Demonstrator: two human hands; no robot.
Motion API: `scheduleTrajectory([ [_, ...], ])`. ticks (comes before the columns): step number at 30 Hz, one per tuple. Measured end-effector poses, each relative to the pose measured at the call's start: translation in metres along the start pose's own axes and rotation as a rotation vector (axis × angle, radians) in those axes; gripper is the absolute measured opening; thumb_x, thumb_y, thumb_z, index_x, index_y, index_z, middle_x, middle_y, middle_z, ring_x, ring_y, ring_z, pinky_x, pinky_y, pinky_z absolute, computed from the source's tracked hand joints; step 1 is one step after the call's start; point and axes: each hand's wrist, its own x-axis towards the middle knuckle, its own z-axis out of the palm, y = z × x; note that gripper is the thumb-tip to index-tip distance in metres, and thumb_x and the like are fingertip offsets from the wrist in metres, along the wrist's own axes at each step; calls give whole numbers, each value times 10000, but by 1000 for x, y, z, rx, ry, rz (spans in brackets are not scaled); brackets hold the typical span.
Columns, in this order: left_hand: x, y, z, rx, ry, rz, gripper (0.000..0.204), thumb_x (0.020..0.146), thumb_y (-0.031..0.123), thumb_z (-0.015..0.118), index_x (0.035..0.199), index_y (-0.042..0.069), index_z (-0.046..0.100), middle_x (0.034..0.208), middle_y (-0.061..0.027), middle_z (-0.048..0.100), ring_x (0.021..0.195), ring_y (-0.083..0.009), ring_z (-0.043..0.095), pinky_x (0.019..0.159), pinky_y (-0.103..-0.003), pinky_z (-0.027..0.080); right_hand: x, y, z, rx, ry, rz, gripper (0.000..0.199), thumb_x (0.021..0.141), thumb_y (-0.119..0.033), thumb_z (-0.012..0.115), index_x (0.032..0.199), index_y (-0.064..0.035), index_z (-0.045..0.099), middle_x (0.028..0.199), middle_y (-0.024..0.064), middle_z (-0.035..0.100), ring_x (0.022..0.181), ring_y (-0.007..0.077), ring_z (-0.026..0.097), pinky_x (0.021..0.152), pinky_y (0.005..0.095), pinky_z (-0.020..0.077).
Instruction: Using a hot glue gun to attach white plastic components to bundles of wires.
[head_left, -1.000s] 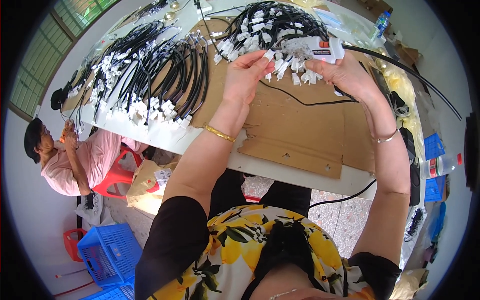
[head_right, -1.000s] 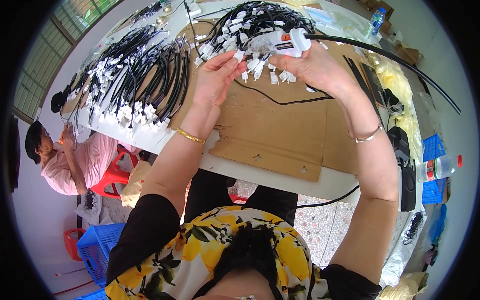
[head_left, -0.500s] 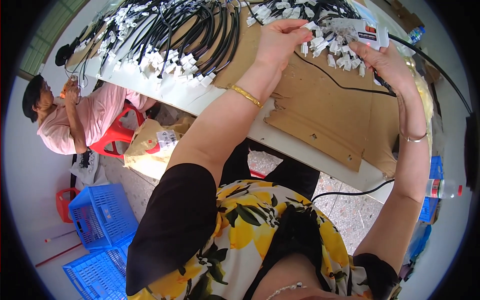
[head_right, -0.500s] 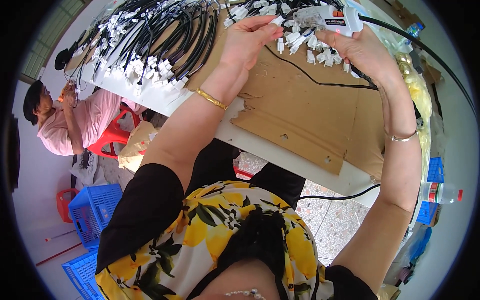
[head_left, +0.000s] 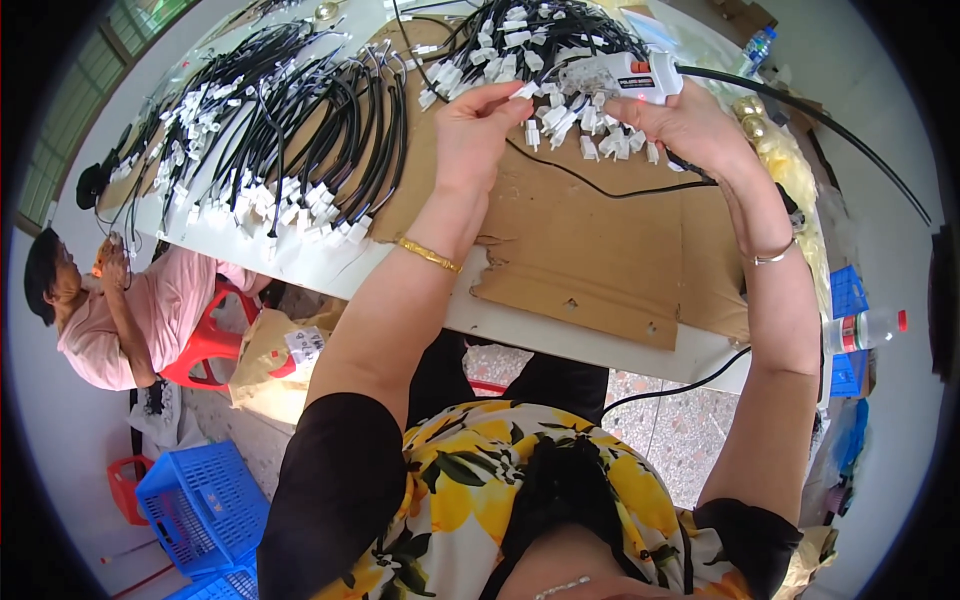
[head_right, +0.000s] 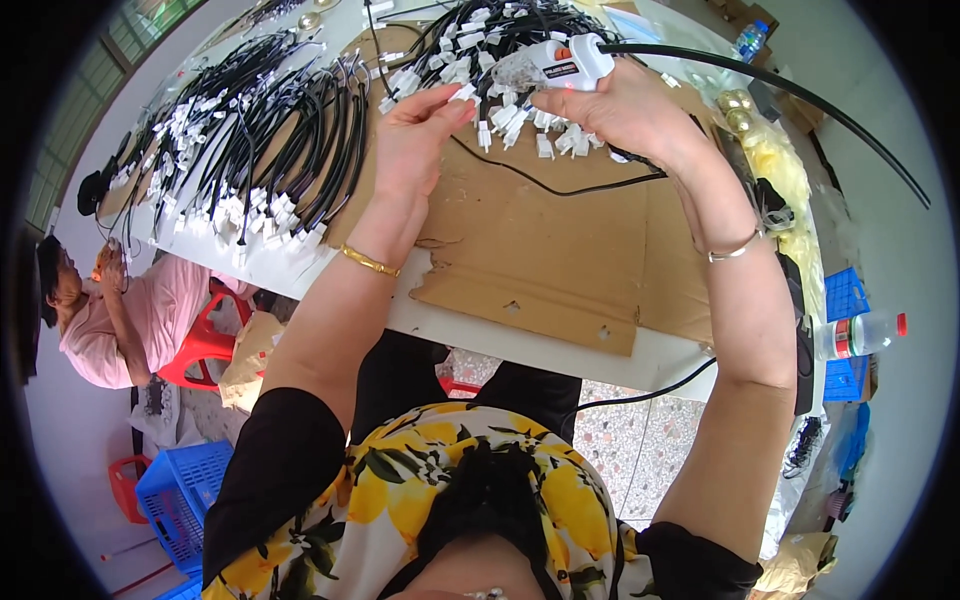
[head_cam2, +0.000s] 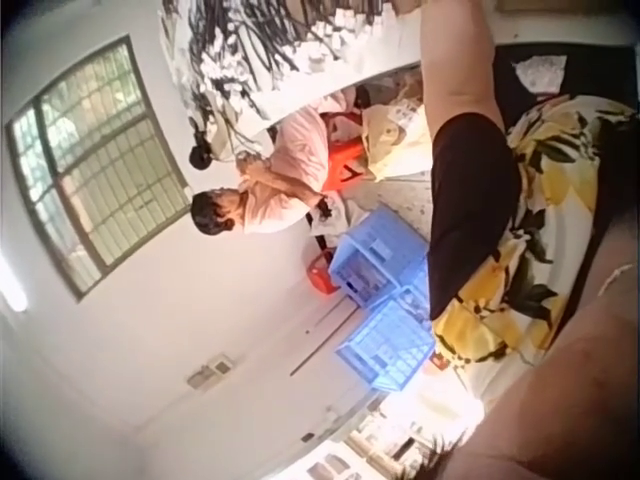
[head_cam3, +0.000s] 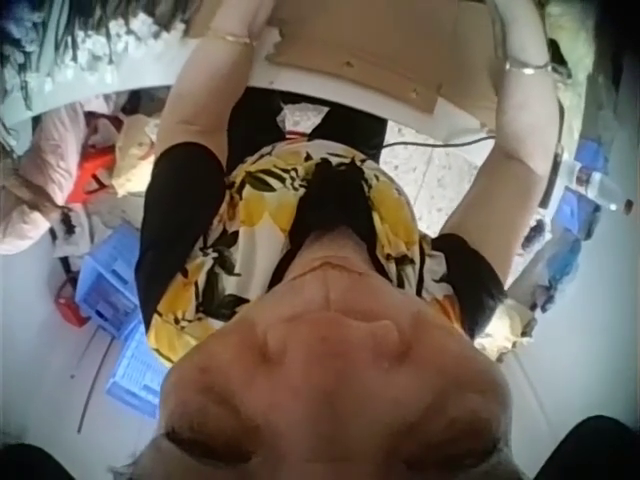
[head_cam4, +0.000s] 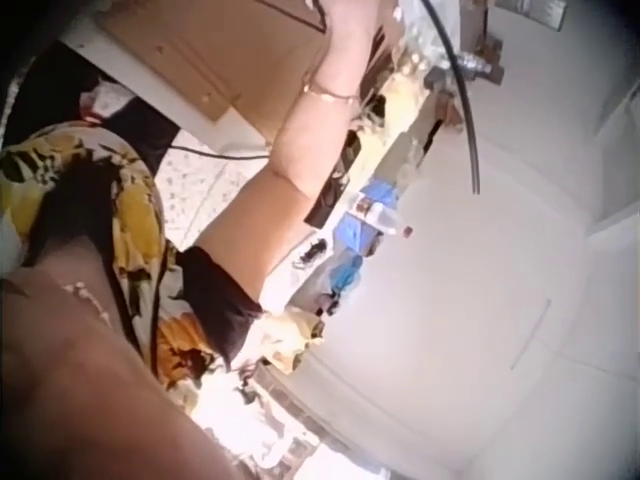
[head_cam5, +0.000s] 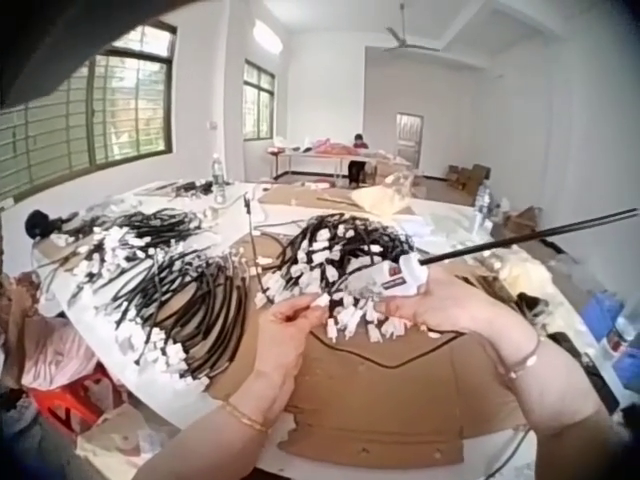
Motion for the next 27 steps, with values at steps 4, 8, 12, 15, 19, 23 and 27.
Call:
scheduleTrajectory([
  [4,2,-1,1,45,-6,-2,187,722,-84,582,906,-57,589,816,-137,607,724,-190,610,679,-267,518,-5,-4,-1,43,5,24,290,712,-287,681,858,-55,586,673,-1,562,529,69,449,471,212,356],
  [8,1,2,1,58,23,0,189,711,-81,596,897,-48,599,793,-113,609,700,-160,599,657,-239,501,-7,-15,0,85,-28,64,268,717,-274,677,805,-47,565,605,5,528,504,72,450,474,213,367],
  [12,3,0,1,44,25,3,187,702,-75,609,885,-37,612,774,-88,613,684,-128,586,640,-217,485,-4,-9,1,83,-43,11,264,721,-266,673,813,-45,561,615,3,528,509,73,449,476,213,370],
  [15,3,0,1,51,13,19,194,700,-79,609,888,-35,612,780,-87,615,689,-124,586,644,-216,484,-4,-7,2,83,-52,19,257,726,-264,667,820,-48,562,648,-5,538,534,68,453,477,210,370],
  [19,3,-1,1,40,8,22,196,698,-81,610,888,-33,613,786,-87,617,696,-119,585,647,-215,483,-9,-10,4,81,-4,1,267,730,-278,663,844,-58,565,689,-19,547,566,60,456,478,206,372],
  [23,2,-1,1,53,11,35,195,696,-81,611,884,-29,617,789,-79,617,693,-107,578,649,-209,478,-9,-9,6,96,22,-38,289,726,-302,667,845,-62,561,673,-21,538,563,55,452,472,204,369],
  [27,1,2,2,113,19,50,203,687,-80,618,882,-22,622,789,-66,618,687,-90,568,641,-194,463,-7,-9,1,129,-57,0,295,727,-312,666,831,-58,558,652,-17,527,548,55,449,466,203,367],
])
